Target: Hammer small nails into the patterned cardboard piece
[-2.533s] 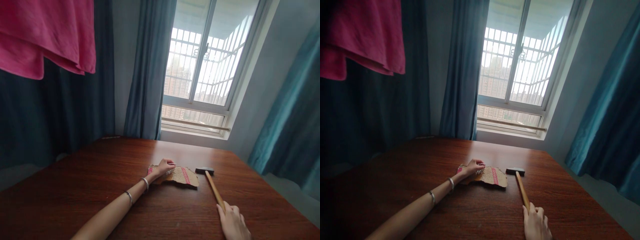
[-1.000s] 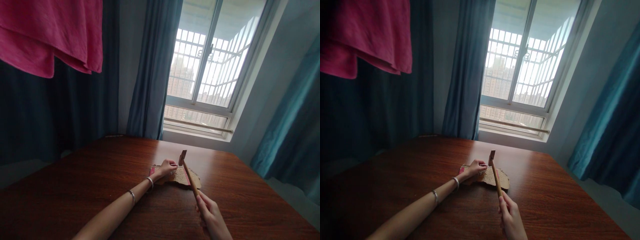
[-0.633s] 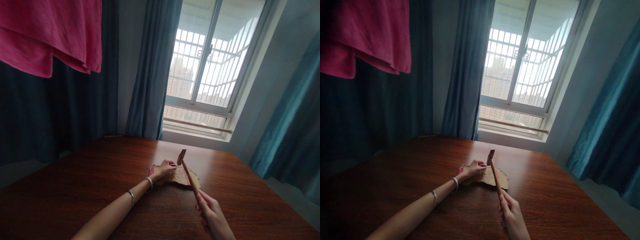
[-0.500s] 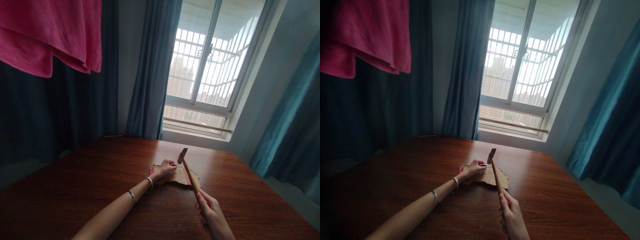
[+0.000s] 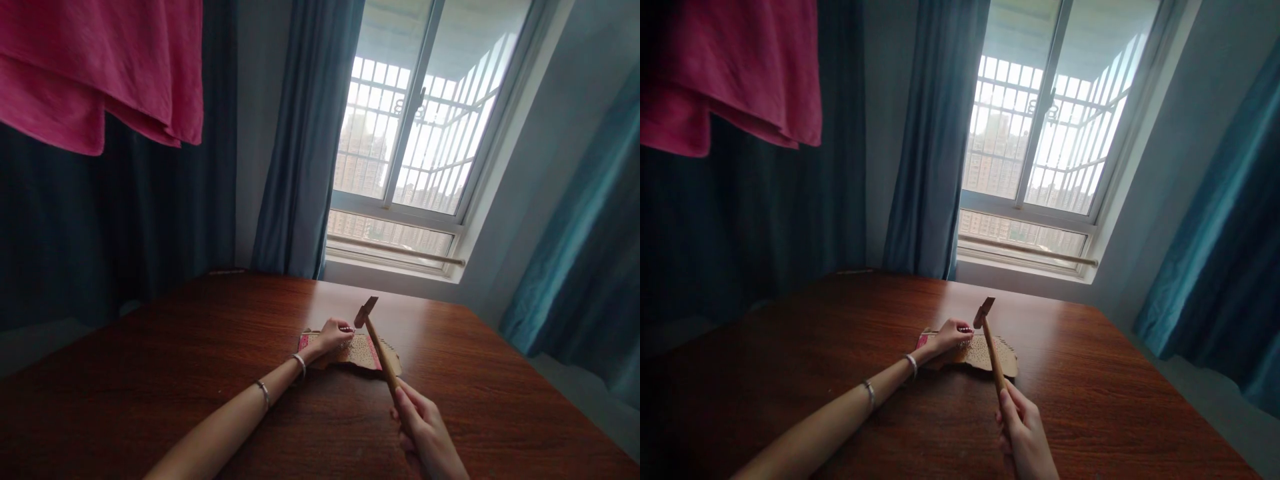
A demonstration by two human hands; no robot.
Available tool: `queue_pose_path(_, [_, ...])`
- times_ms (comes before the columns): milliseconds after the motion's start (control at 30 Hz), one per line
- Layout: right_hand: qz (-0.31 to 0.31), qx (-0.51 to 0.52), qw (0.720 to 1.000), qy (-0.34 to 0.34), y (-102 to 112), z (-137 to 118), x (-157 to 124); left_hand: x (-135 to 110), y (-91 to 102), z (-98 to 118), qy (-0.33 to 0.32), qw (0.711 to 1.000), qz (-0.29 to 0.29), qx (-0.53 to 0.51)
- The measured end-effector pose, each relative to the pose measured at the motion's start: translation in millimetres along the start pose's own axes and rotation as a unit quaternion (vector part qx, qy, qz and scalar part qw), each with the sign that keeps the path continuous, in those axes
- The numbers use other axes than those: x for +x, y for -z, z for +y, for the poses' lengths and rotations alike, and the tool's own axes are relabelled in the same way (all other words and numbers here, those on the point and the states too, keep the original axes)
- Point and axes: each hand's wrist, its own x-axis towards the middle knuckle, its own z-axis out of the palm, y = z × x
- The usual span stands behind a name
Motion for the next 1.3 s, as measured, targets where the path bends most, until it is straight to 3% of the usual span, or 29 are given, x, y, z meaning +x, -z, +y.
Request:
queue_pose_path(667, [-0.012,-0.005,1.0,0.001,-1.9,-2.7,-0.2,-2.4,1.5,4.8,0.019,1.0,-0.004,-0.004])
queue_pose_path(1300, [0.003,0.0,1.0,0.012,1.2,-7.8,0.5,-3.3,2.7,5.0,-0.007,1.0,-0.004,0.0])
